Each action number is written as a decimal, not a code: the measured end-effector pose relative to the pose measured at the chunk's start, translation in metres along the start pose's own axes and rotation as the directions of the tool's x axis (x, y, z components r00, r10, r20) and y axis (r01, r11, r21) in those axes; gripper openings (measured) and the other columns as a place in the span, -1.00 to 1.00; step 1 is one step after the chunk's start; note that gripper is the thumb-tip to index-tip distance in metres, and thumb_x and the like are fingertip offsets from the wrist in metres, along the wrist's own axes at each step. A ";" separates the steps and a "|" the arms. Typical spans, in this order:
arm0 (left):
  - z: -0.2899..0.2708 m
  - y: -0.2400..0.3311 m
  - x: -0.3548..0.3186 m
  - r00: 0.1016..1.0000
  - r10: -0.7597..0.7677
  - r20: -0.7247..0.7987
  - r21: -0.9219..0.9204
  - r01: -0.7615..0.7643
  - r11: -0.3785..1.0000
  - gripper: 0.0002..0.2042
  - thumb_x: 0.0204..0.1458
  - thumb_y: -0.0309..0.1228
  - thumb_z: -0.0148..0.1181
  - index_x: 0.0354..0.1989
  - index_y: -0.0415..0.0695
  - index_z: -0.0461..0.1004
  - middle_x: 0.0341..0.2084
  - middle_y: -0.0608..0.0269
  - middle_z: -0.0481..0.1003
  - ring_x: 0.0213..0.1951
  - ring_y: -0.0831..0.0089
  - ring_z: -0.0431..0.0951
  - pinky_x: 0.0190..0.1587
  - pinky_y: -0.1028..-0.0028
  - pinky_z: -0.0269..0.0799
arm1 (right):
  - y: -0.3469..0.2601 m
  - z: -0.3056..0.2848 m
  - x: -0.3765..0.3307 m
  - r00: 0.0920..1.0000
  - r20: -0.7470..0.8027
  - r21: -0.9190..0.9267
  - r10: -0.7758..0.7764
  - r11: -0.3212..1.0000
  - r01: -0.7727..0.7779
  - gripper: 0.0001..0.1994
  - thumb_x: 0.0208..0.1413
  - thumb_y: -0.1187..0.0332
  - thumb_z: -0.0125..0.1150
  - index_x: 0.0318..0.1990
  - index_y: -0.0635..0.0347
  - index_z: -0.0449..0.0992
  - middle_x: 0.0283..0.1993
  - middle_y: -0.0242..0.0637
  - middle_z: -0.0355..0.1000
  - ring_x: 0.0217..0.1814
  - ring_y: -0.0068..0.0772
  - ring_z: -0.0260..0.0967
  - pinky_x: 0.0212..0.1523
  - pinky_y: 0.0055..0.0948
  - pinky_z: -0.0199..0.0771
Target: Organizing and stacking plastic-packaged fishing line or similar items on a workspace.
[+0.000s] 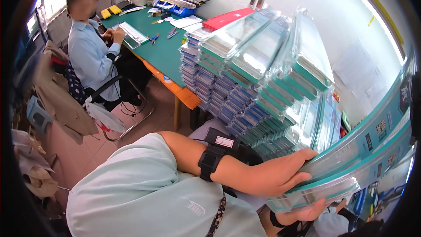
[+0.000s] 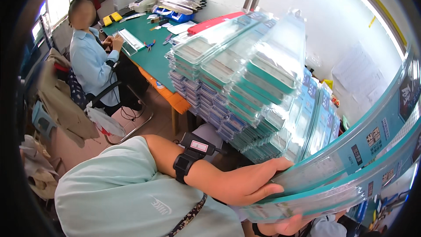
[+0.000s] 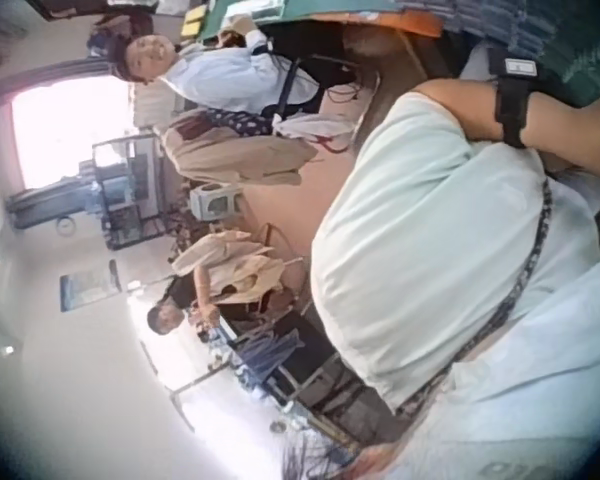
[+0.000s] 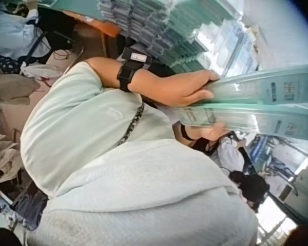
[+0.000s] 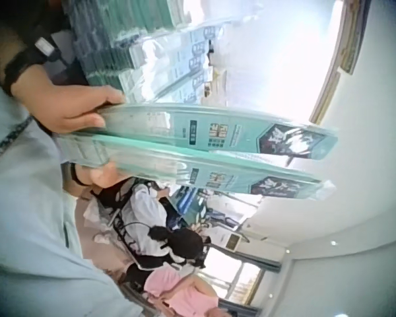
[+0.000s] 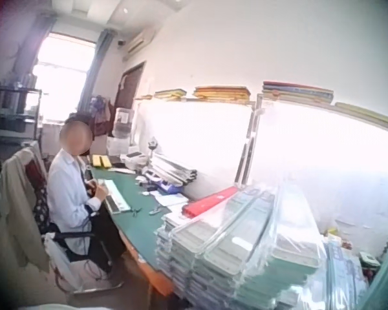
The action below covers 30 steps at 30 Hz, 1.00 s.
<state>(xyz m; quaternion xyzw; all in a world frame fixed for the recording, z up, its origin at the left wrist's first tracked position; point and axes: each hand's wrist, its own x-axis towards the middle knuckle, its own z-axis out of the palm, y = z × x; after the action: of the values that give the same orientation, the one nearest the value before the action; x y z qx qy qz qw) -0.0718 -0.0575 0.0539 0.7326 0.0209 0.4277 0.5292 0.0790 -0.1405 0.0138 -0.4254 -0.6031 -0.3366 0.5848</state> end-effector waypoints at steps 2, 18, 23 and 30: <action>-0.009 0.014 -0.005 0.998 0.058 -0.010 -0.012 -0.058 0.998 -0.53 0.22 -0.36 -0.11 0.21 -0.36 -0.03 0.00 -0.13 0.23 0.03 0.06 0.31 0.07 0.32 0.23 | -0.009 0.011 0.009 0.999 -0.039 0.114 0.018 0.993 -0.013 -0.37 0.08 0.28 -0.02 0.31 0.24 -0.03 0.21 0.19 0.10 0.28 0.07 0.09 0.21 -0.14 0.24; -0.133 0.145 -0.059 0.885 0.230 -0.405 0.117 -0.199 0.973 -0.50 0.17 -0.33 0.01 0.21 -0.30 0.07 -0.07 0.08 0.39 -0.08 0.45 0.43 -0.02 0.49 0.35 | -0.132 0.103 0.143 0.869 0.477 0.874 0.131 0.035 -0.485 -0.36 0.07 0.33 0.02 0.31 0.26 -0.02 0.21 0.16 0.13 0.24 0.04 0.17 0.19 -0.16 0.27; -0.190 0.150 -0.071 0.815 0.040 -0.579 0.229 0.115 0.967 -0.62 0.15 -0.26 0.02 0.11 -0.15 0.30 -0.15 0.20 0.45 -0.19 0.56 0.47 -0.18 0.58 0.39 | -0.150 0.154 0.154 0.778 0.592 0.799 0.210 -0.030 -0.600 -0.37 0.05 0.45 0.05 0.30 0.34 0.01 0.17 0.04 0.21 0.11 -0.15 0.31 0.10 -0.31 0.36; -0.237 0.131 -0.024 0.777 -0.025 -0.629 0.336 0.301 0.893 -0.63 0.13 -0.24 0.05 0.06 -0.16 0.38 -0.18 0.22 0.46 -0.21 0.56 0.48 -0.22 0.60 0.40 | -0.126 0.204 0.148 0.758 0.574 0.686 0.309 0.324 -0.652 -0.47 0.06 0.45 0.09 0.20 0.42 0.19 0.11 -0.04 0.27 0.04 -0.37 0.34 0.02 -0.50 0.38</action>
<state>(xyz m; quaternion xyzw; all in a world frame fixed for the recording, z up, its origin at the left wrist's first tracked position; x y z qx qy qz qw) -0.2956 0.0527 0.1607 0.6464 0.3461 0.5768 0.3602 -0.1137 0.0094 0.1543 -0.2880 -0.6192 0.2819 0.6740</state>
